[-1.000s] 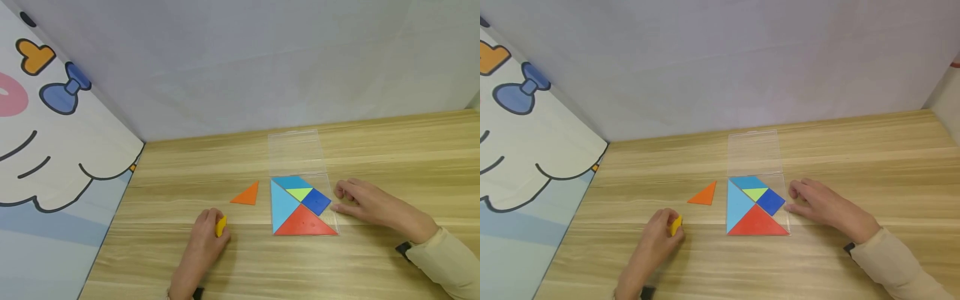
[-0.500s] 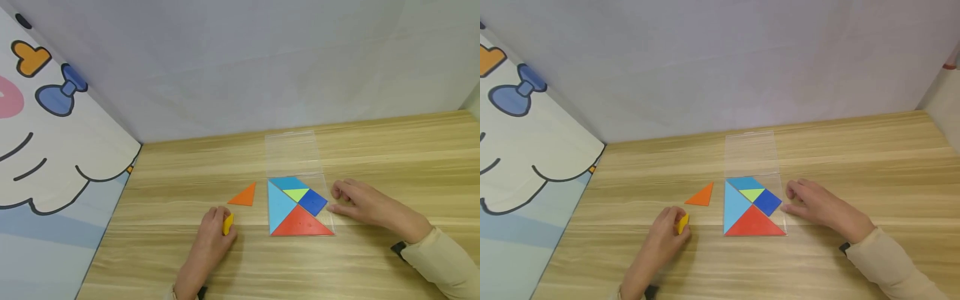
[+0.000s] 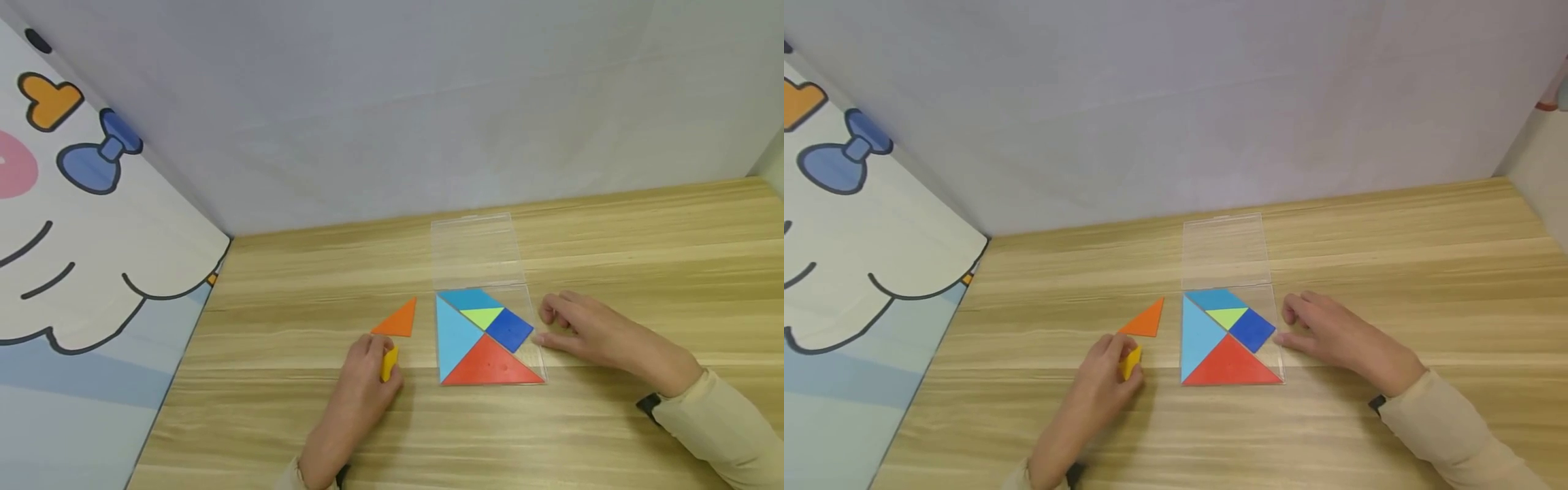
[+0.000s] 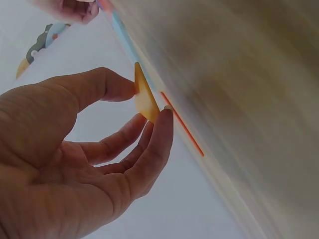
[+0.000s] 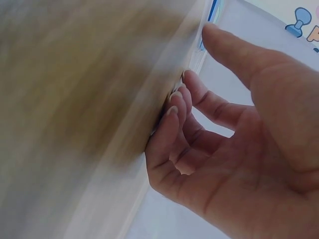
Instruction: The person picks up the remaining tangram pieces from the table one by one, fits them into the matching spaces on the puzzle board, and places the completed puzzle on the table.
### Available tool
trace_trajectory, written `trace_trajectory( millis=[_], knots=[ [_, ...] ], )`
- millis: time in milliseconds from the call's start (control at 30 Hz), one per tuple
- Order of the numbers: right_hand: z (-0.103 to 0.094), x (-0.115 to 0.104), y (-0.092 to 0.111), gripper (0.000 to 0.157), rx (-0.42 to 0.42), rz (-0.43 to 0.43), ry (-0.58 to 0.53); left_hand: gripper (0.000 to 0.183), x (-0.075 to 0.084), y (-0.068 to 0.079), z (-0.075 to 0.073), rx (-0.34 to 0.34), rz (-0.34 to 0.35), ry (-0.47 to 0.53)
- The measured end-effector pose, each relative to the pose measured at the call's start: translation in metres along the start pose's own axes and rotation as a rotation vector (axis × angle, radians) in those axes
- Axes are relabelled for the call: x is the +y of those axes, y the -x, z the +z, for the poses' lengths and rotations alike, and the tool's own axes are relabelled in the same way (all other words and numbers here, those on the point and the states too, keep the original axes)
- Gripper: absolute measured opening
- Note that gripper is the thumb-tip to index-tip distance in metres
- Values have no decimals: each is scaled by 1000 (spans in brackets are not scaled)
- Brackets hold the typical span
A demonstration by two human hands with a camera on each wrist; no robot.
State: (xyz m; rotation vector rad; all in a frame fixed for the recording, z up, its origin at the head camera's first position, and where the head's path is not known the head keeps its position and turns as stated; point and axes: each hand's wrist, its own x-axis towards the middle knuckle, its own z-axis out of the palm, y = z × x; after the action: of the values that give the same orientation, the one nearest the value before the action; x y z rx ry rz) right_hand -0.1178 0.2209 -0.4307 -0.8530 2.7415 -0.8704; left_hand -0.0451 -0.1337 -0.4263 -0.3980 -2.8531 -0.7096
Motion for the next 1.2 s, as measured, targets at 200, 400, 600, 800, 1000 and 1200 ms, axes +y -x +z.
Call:
trace_trajectory(
  millis=[200,400,600,800,1000,1200],
  knots=[
    [0,1,-1,28,12,-6,1,28,8,-7,2,-4,19,0],
    [0,0,0,28,20,-22,0,33,17,-14,6,-4,62,22],
    [0,1,0,28,20,-24,0,32,24,-18,9,-13,89,21],
    [0,0,1,28,18,-20,-2,31,29,-23,12,24,150,39],
    [-1,-1,1,28,15,-17,2,29,36,-27,15,-11,159,79],
    [-1,-2,1,28,17,-18,2,29,44,-33,18,-52,164,86]
  ],
)
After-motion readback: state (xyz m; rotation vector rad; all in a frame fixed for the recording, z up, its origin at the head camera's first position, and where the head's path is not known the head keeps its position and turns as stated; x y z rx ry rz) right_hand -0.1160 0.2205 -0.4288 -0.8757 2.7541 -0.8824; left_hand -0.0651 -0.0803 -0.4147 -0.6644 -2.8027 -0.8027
